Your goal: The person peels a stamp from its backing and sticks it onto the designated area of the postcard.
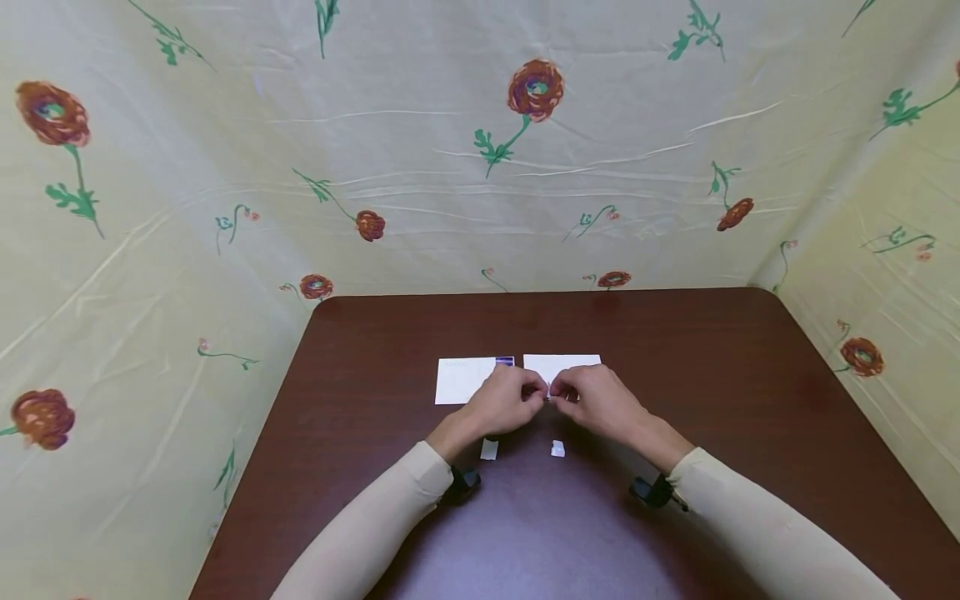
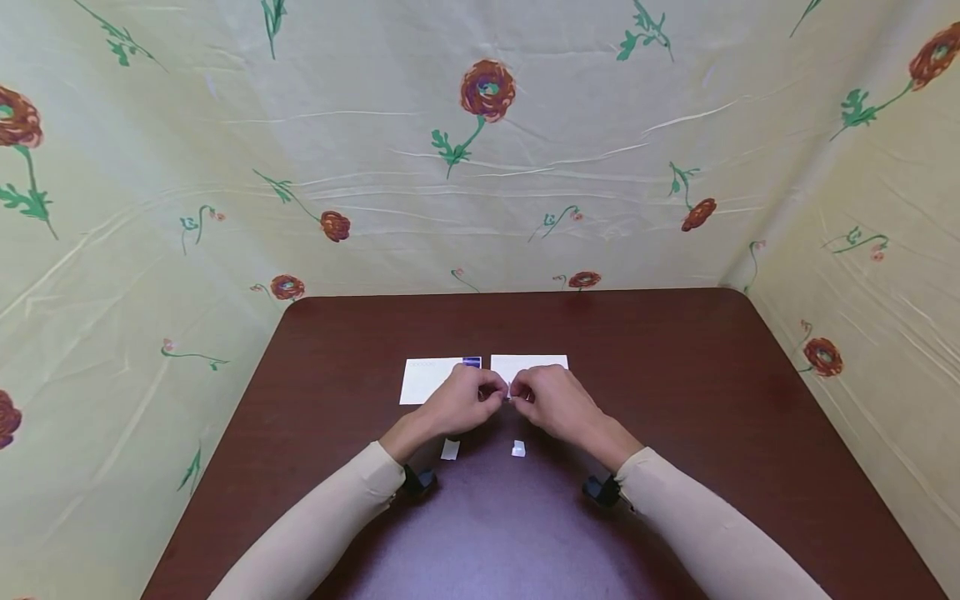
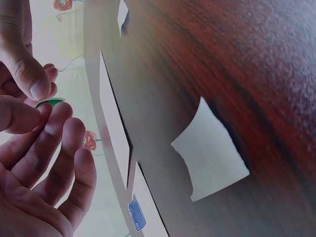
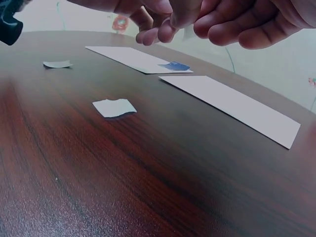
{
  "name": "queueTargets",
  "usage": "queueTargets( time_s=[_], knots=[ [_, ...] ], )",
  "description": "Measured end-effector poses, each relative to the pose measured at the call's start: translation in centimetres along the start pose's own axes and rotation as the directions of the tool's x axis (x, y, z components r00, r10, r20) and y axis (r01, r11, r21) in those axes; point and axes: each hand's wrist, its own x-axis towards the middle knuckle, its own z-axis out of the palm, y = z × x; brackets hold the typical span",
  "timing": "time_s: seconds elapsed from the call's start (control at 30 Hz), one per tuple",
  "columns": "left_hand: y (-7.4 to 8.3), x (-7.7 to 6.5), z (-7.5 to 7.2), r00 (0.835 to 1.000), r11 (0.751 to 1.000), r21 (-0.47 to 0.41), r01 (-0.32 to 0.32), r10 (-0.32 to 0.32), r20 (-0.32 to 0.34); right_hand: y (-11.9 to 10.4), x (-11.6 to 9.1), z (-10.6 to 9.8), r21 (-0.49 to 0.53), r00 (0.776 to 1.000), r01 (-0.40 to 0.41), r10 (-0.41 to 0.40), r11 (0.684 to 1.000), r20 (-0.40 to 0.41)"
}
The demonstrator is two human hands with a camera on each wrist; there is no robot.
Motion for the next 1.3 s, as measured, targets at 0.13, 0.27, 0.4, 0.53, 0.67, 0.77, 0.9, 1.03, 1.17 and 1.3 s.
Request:
queueTargets(
  time_s=[0.13, 0.27, 0.4, 0.53, 0.67, 0.77, 0.9, 1.03, 1.17, 1.3],
  knots=[
    [0.1, 0.1, 0.0, 1.000, 0.999, -0.032, 0.004, -0.004, 0.010, 0.0, -0.1, 0.0, -0.007, 1.000, -0.006, 0.006, 1.000, -0.028],
    [0.1, 0.2, 0.0, 1.000, 0.999, -0.046, 0.008, -0.007, 0.009, 0.2, -0.1, -0.1, -0.023, 0.999, -0.008, 0.007, 1.000, -0.043],
    [0.2, 0.4, 0.0, 1.000, 0.999, -0.044, 0.017, -0.017, -0.007, 0.5, 0.0, -0.8, -0.002, 0.999, -0.020, 0.020, 1.000, -0.042],
    [0.3, 0.6, -0.2, 0.999, 0.997, -0.064, 0.041, -0.043, -0.033, 0.8, 0.1, -1.6, 0.064, 0.998, -0.057, 0.059, 0.996, -0.020],
    [0.3, 0.9, -0.1, 0.996, 0.996, -0.074, 0.054, -0.058, -0.061, 1.1, 0.2, -2.3, 0.138, 0.995, -0.100, 0.101, 0.985, 0.005],
    [0.5, 1.2, -0.2, 0.995, 0.997, -0.072, 0.043, -0.049, -0.088, 1.2, 0.2, -2.7, 0.165, 0.992, -0.126, 0.125, 0.978, 0.021],
    [1.0, 1.9, -0.6, 0.993, 0.996, -0.086, 0.026, -0.035, -0.114, 1.7, 0.3, -3.3, 0.180, 0.988, -0.152, 0.148, 0.972, 0.033],
    [1.7, 2.9, -0.9, 0.991, 0.994, -0.102, 0.026, -0.039, -0.125, 2.4, 0.4, -4.1, 0.201, 0.984, -0.176, 0.175, 0.964, 0.024],
    [2.3, 4.1, -1.1, 0.989, 0.993, -0.111, 0.043, -0.058, -0.138, 3.0, 0.7, -4.8, 0.213, 0.976, -0.211, 0.217, 0.954, -0.004],
    [2.6, 5.0, -1.0, 0.989, 0.991, -0.124, 0.048, -0.064, -0.133, 3.4, 0.9, -5.2, 0.214, 0.965, -0.253, 0.263, 0.943, -0.020]
  ],
)
